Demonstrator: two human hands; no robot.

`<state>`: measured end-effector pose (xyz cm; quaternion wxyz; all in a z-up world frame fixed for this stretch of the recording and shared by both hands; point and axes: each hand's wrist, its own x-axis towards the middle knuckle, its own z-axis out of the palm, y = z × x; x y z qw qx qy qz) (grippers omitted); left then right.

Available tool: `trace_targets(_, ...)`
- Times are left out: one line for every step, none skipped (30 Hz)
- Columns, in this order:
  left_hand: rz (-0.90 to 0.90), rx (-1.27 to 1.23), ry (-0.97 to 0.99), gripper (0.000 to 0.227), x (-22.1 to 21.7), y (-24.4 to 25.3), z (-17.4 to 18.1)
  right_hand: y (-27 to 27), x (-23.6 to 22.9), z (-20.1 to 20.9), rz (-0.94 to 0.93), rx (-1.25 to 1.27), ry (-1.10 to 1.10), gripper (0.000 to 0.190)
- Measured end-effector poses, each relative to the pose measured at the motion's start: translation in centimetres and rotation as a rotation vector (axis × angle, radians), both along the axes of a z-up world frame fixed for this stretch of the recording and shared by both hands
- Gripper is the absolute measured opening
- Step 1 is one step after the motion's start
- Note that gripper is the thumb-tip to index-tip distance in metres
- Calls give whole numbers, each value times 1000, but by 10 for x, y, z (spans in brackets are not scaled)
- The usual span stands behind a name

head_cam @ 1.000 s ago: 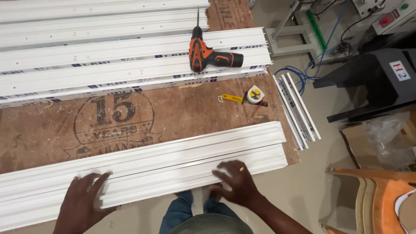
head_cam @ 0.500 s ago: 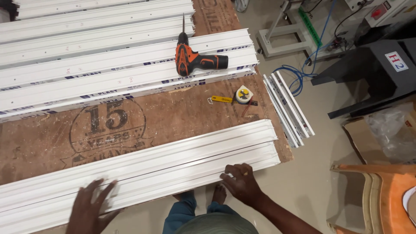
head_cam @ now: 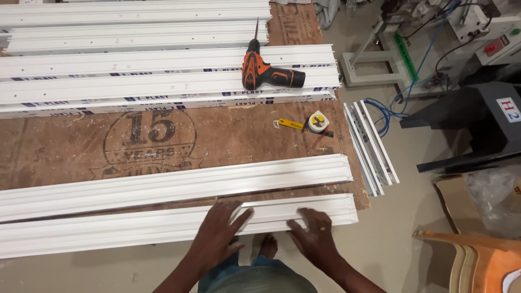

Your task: Drill holes into white plastic profiles using a power drill.

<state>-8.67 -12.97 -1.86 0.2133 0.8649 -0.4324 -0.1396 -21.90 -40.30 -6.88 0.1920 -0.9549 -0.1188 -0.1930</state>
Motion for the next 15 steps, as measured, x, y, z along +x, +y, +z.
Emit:
trace_targets(-9, 42, -28, 91, -1, -4, -4, -3, 1, 1, -55, -59, -5, 37)
trace_targets(-17, 85, -56, 90, -3, -8, -9, -6, 1, 3, -111, -119, -10, 45)
trace_targets(-19, 86, -55, 90, -5, -10, -14, -10, 0, 4, -112, -117, -9, 45)
trace_targets(-22, 80, -117, 87, -7, -11, -19, -14, -1, 6, -120, -148, 27, 51)
trace_targets(-22, 71, -182, 84, -8, -13, -25, -20, 0, 8, -126, -181, 59, 56)
trace_targets(-22, 71, -184, 84, -9, -15, -27, -23, 1, 12, -126, -181, 57, 56)
trace_targets(-44, 43, -239, 81, -10, -17, -29, -25, 1, 16, -88, -160, 81, 57)
trace_targets(-66, 15, -295, 78, -11, -19, -32, -28, 1, 20, -51, -139, 104, 59)
trace_targets(-65, 12, -295, 78, -10, -23, -30, -34, 5, 26, -51, -142, 103, 59)
trace_targets(-88, 21, -277, 74, -9, -26, -28, -38, 9, 32, -11, -104, 149, 62)
trace_targets(-108, 31, -258, 71, -9, -29, -26, -43, 13, 38, 31, -65, 195, 66)
trace_targets(-105, 29, -259, 71, -3, -34, -17, -48, 19, 44, 34, -67, 194, 66)
trace_targets(-127, 70, -162, 72, 1, -39, -7, -54, 24, 51, 54, -36, 288, 70)
trace_targets(-149, 109, -65, 72, 5, -44, 2, -59, 29, 58, 74, -4, 382, 74)
trace_targets(-144, 110, -65, 72, 14, -48, -6, -64, 35, 65, 79, -5, 382, 74)
